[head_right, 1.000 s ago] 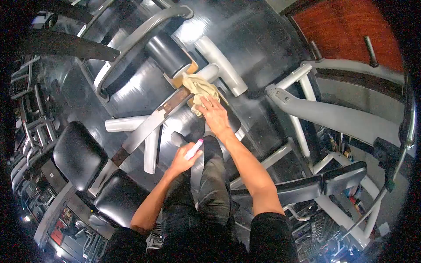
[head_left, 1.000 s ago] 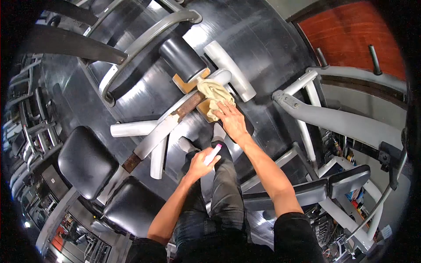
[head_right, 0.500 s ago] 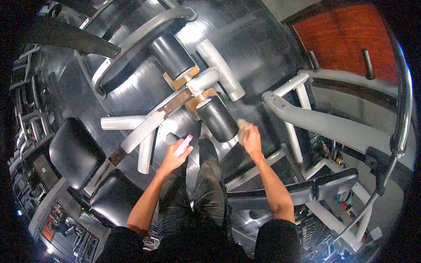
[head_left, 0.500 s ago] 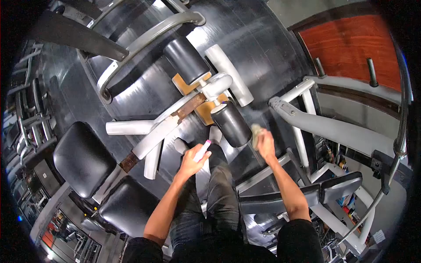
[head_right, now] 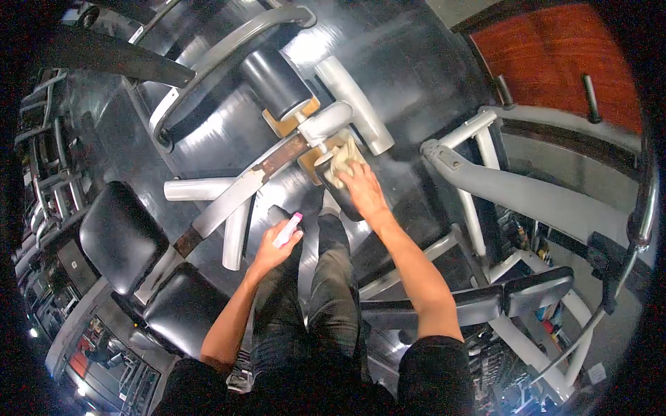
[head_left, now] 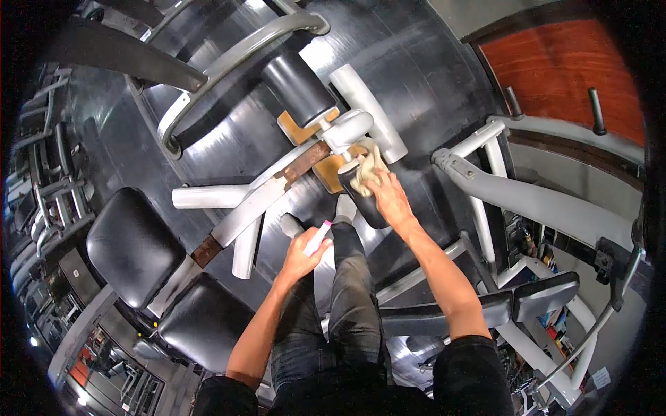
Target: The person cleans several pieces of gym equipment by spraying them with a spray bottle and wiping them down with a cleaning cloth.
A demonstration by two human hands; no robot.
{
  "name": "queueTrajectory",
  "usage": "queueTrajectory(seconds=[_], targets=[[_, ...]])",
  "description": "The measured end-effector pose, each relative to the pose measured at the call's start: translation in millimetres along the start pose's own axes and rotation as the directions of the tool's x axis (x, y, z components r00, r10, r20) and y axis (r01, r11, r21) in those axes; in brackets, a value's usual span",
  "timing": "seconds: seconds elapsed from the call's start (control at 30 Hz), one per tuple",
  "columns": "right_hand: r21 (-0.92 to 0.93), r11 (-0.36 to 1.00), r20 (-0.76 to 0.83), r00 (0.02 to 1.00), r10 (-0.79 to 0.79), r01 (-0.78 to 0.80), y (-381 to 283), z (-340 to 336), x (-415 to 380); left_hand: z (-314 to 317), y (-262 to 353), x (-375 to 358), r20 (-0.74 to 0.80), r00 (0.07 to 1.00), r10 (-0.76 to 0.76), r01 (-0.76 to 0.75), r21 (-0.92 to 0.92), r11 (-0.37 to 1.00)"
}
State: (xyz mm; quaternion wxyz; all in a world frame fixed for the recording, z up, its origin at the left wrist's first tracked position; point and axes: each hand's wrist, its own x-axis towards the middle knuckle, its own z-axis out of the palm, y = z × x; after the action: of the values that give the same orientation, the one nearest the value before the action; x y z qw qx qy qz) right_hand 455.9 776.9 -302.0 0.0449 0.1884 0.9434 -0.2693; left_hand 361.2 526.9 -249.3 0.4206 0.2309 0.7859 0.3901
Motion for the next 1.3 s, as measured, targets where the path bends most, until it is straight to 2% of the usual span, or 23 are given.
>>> queueTrajectory(seconds=[0.07,0.1,0.2,0.27,0.33,0.4,0.53,0.6,0.63,0.7,0.77,0.83,0.97,1.07,1.13,1.2,1.23,1.3], targets=[[0.013,0.999,0.112,0.993,-0.048,0.047,13,-5,-36,0,2,1,0.006,1.0,-0.011,0.011,-0.009,1.0],[0.01,0.999,0.113,0.992,-0.049,0.049,18,-9,-55,0,2,2,0.01,1.0,-0.027,0.027,-0.012,1.0],[0.036,0.999,0.202,0.979,-0.001,-0.006,51,-15,-93,2,11,4,0.015,0.999,-0.045,0.046,-0.063,0.997],[0.27,0.955,0.156,0.985,0.079,-0.119,86,-2,-104,6,10,5,0.019,0.998,-0.055,0.056,-0.062,0.997],[0.278,0.909,0.087,0.951,0.297,-0.309,79,-22,-75,10,12,7,0.027,0.998,-0.064,0.066,-0.058,0.996],[0.353,0.899,-0.134,0.936,0.325,-0.261,72,-20,-36,14,17,10,-0.016,0.999,-0.041,0.04,-0.065,0.997],[0.375,0.926,-0.28,0.947,0.155,-0.041,28,-10,38,19,18,11,0.014,0.998,-0.058,0.059,-0.087,0.994],[0.166,0.985,-0.189,0.982,-0.011,0.043,17,20,49,18,20,12,0.013,0.996,-0.087,0.087,-0.056,0.995],[0.011,1.0,-0.027,0.999,0.026,-0.026,-1,17,46,18,19,12,0.012,0.996,-0.089,0.089,-0.053,0.995],[-0.013,0.999,-0.036,0.999,0.033,-0.034,-13,11,32,19,19,11,-0.029,0.999,-0.023,0.021,-0.083,0.996],[-0.022,1.0,-0.051,0.999,0.013,-0.014,-10,12,12,17,18,10,-0.027,0.999,-0.026,0.024,-0.081,0.996],[-0.041,0.998,0.113,0.993,-0.04,0.045,0,8,-23,16,17,9,-0.02,0.999,-0.026,0.024,-0.084,0.996],[0.011,0.999,0.199,0.979,-0.041,0.04,26,-12,-73,11,16,6,-0.037,0.999,-0.021,0.018,-0.075,0.997],[0.304,0.938,0.268,0.96,0.081,-0.164,57,-28,-82,12,15,5,-0.043,0.999,-0.013,0.01,-0.076,0.997],[0.292,0.942,0.139,0.982,0.13,-0.166,76,-34,-67,12,18,4,-0.059,0.998,-0.003,-0.001,-0.068,0.998],[0.294,0.914,0.068,0.96,0.27,-0.278,85,-36,-45,12,22,3,-0.067,0.997,-0.033,0.026,-0.105,0.994],[0.333,0.866,0.061,0.925,0.375,-0.373,87,-31,-36,13,21,2,-0.067,0.997,-0.032,0.024,-0.106,0.994],[0.285,0.866,0.089,0.911,0.403,-0.411,100,2,-33,15,18,0,-0.019,0.996,-0.088,0.086,-0.109,0.99]])
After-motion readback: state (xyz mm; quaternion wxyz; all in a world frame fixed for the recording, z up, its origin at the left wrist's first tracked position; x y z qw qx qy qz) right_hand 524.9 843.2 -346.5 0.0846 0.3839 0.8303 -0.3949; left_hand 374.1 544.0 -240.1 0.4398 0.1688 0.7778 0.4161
